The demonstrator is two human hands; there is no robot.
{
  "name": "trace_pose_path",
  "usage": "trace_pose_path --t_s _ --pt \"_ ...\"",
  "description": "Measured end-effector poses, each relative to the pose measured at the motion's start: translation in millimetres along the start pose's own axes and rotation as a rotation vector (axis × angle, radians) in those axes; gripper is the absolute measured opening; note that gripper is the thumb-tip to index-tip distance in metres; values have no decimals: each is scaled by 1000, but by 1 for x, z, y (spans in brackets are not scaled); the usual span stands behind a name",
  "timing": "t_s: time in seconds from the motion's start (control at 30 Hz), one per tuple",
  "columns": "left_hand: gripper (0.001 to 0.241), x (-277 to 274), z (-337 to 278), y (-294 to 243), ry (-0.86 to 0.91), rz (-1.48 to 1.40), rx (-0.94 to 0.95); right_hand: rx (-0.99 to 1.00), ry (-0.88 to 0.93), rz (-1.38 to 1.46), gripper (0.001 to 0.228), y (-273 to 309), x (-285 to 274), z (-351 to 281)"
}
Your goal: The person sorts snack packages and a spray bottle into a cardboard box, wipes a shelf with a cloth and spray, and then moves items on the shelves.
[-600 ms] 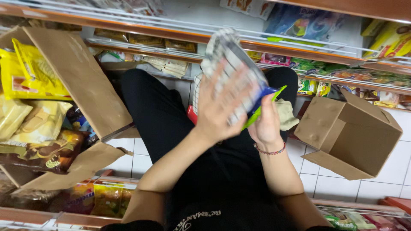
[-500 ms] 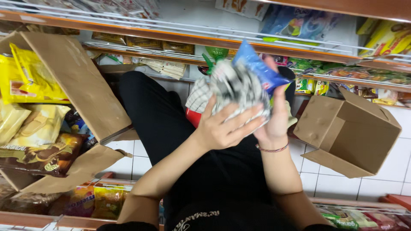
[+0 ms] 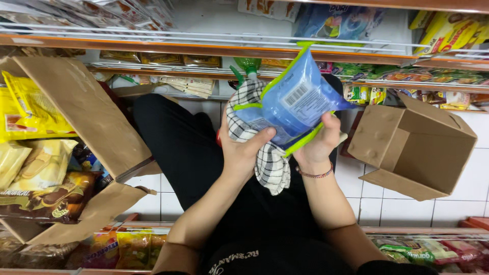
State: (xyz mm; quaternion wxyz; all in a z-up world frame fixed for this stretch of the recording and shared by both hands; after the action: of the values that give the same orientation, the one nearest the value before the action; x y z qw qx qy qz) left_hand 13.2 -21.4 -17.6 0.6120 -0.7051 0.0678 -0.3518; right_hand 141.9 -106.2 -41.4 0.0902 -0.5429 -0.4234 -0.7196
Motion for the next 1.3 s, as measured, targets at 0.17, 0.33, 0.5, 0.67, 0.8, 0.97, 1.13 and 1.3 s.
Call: trace_pose_path --t_s 0.17,0.33,0.5,0.67,0.8,0.97,1.13,1.3 --pt "79 -9 -10 -10 -95 608 577 -45 -116 -406 76 16 -10 11" --pt "43 -19 10 -45 390 1027 1238 503 -157 99 75 57 -31 15" --pt "33 -12 6 -77 669 1287 1133 716 -47 178 26 56 -62 6" --pt "60 -5 7 -82 918 1400 807 558 -92 -111 22 56 -48 0" --pt "68 5 9 -64 922 1461 872 480 -75 -269 39 51 -30 -7" --pt "66 15 20 -38 607 1280 1059 406 4 -271 43 46 -43 -24" --pt "32 -2 60 -21 96 979 543 188 110 -522 52 43 -40 -45" --pt "44 -27 67 -20 202 936 285 19 -32 -177 59 56 -42 -41"
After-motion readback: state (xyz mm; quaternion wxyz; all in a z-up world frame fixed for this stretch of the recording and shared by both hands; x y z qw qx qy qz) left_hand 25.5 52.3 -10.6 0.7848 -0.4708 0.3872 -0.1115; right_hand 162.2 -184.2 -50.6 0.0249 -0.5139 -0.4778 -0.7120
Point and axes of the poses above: each hand's wrist, its own z-axis towards the middle knuckle, its own x-axis out of the palm, y = z × x, the point moved 2 cm from there along z, towards the middle knuckle, and after that the axes turned 10 degrees about z, right-handed, at the moved point
